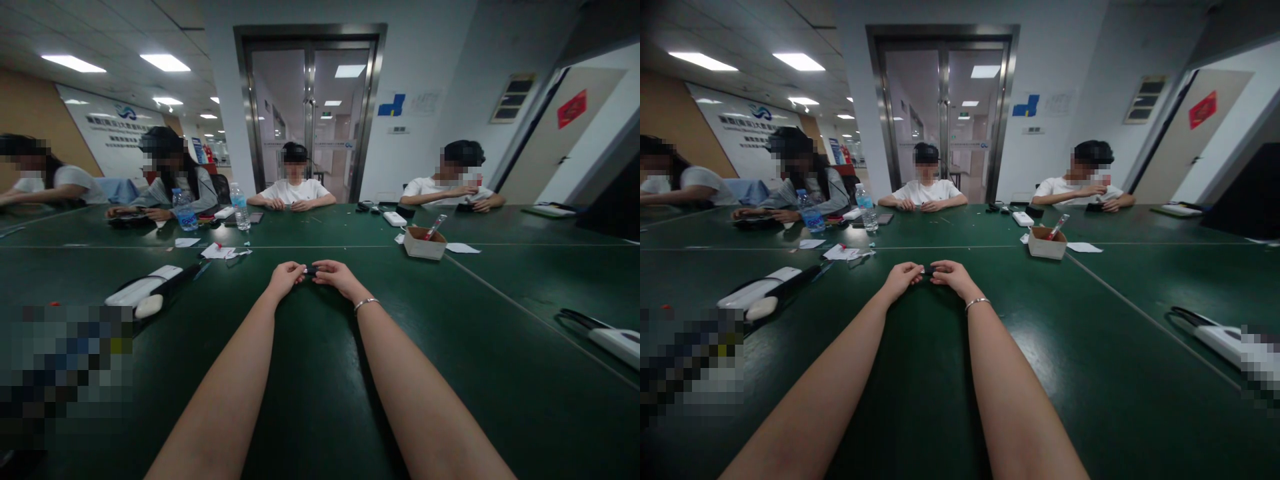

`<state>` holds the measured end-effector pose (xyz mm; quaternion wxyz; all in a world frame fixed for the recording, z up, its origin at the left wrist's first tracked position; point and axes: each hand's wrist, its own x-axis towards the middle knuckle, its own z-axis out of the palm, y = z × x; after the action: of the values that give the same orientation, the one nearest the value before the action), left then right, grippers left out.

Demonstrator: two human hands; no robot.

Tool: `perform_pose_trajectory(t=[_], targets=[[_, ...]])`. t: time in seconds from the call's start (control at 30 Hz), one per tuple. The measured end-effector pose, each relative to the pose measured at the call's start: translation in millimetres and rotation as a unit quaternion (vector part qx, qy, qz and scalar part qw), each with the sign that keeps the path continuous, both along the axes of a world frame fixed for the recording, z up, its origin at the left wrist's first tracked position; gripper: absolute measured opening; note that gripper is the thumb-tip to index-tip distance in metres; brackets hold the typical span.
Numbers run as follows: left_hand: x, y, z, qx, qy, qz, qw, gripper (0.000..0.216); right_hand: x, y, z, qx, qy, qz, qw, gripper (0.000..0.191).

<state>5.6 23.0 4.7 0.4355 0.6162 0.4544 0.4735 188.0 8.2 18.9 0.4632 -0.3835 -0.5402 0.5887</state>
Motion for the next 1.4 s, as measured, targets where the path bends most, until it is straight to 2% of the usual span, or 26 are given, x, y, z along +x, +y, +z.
perform_pose_trajectory(t=[0.3, 0.63, 1.23, 1.4], targets=[[-0.4, 0.2, 0.4, -0.007, 0.015, 0.003, 1.0, 0.034, 0.3, 0.0, 0.1, -0.003, -0.001, 0.008, 1.0, 0.029], [2.1, -2.6, 7.0, -0.041, 0.028, 0.004, 0.999, 0.027, 1.6, 1.1, -2.8, 0.015, 0.004, 0.02, 1.0, 0.032], [-1.9, 3.7, -0.9, -0.024, 0.055, 0.004, 0.998, 0.029, 0.9, 0.5, -0.6, 0.013, 0.002, 0.018, 1.0, 0.031], [1.2, 0.3, 3.6, -0.026, 0.055, 0.018, 0.998, 0.03, 1.5, 2.1, -2.4, 0.025, 0.001, 0.02, 0.999, 0.032]])
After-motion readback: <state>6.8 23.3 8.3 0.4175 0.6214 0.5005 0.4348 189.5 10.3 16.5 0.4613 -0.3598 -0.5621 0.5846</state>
